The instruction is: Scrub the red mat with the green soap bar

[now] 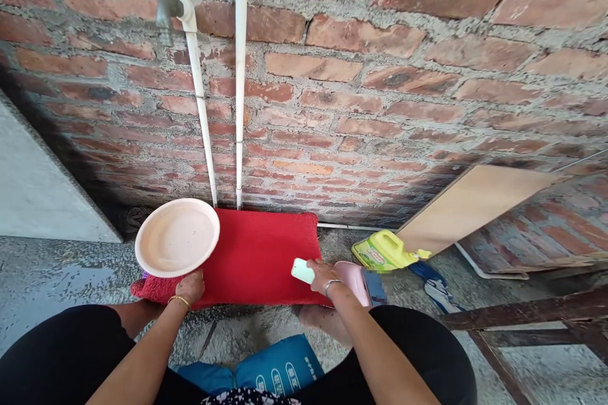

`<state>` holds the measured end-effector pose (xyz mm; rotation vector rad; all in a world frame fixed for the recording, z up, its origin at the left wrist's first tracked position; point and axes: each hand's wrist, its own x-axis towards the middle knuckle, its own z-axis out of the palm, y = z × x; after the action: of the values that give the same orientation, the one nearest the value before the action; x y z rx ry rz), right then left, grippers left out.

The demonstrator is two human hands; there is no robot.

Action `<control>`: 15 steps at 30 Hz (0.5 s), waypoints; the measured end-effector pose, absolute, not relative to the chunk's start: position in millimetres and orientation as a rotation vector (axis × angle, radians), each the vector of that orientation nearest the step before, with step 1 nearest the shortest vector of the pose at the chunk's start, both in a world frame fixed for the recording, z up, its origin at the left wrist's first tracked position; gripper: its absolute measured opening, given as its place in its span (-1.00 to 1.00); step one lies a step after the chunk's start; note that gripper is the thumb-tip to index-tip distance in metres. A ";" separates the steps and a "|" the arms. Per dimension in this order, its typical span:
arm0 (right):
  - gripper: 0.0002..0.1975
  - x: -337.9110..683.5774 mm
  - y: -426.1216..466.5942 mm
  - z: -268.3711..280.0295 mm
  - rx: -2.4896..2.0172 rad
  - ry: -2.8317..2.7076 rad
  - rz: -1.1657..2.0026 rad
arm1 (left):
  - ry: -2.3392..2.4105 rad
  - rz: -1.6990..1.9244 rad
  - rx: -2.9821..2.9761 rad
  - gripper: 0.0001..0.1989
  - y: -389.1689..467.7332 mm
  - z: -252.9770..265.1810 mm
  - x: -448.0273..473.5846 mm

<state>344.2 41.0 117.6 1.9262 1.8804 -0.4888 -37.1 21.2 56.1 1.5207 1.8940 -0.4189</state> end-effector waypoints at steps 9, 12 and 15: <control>-0.49 275.4 54.8 140.7 1.809 2.057 -0.493 | 1.893 -0.418 1.524 -0.58 19.6 61.0 -36.0; -0.49 212.6 64.4 128.3 1.718 2.230 -0.596 | 1.892 -0.422 1.532 -0.59 18.9 59.8 -35.5; -0.43 170.6 71.0 113.3 1.645 2.334 -0.722 | 1.894 -0.431 1.539 -0.63 19.2 57.8 -34.9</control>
<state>170.6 71.0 113.3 1.6448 2.3343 -0.7217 -34.9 19.2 57.8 1.5393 1.8938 -0.4305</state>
